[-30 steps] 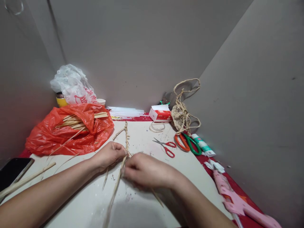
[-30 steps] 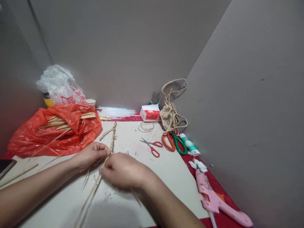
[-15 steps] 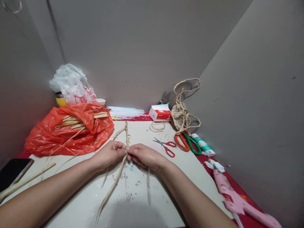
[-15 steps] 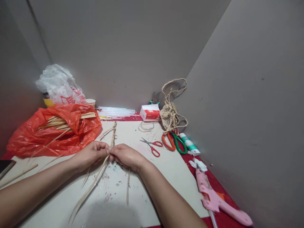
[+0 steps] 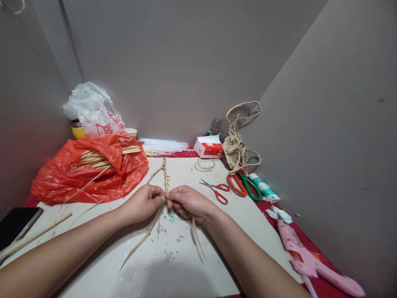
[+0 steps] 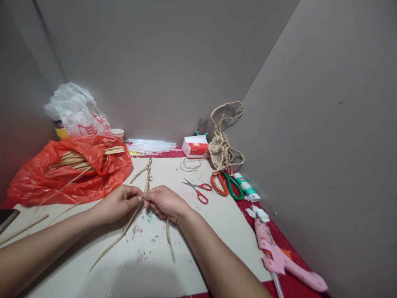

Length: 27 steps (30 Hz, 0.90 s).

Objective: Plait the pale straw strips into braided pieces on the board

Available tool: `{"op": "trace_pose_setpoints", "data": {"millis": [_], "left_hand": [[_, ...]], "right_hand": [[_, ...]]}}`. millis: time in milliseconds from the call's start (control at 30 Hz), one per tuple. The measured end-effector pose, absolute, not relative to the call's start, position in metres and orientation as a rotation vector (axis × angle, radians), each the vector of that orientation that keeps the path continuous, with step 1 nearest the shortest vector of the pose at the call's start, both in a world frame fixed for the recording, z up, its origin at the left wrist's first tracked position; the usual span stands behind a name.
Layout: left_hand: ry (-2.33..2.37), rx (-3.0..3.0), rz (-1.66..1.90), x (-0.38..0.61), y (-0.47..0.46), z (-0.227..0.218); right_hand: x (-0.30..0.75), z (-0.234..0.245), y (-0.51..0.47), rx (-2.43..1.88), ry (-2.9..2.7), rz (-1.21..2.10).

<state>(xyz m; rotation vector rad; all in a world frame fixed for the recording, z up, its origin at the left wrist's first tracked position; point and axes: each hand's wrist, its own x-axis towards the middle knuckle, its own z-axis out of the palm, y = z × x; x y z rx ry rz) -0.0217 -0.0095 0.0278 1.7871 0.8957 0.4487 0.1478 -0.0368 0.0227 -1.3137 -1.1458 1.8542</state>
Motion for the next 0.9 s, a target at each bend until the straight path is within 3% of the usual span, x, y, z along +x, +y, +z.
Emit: {"op": "trace_pose_setpoints", "data": {"millis": [233, 500, 667, 800, 900], "left_hand": [[0.871, 1.343, 0.278, -0.021, -0.018, 0.029], [0.965, 1.416, 0.358, -0.011, -0.034, 0.023], [0.976, 1.455, 0.216, -0.019, -0.023, 0.037], [1.115, 1.474, 0.535, -0.021, -0.009, 0.035], [0.929, 1.279, 0.544, -0.016, -0.011, 0.026]], "right_hand": [[0.14, 0.02, -0.038, -1.371, -1.086, 1.793], [0.137, 0.017, -0.041, -1.333, -1.081, 1.819], [0.145, 0.02, -0.039, -1.274, -1.048, 1.885], [0.151, 0.023, -0.036, -1.213, -1.034, 1.984], [0.152, 0.022, -0.036, -1.196, -1.061, 1.981]]}}
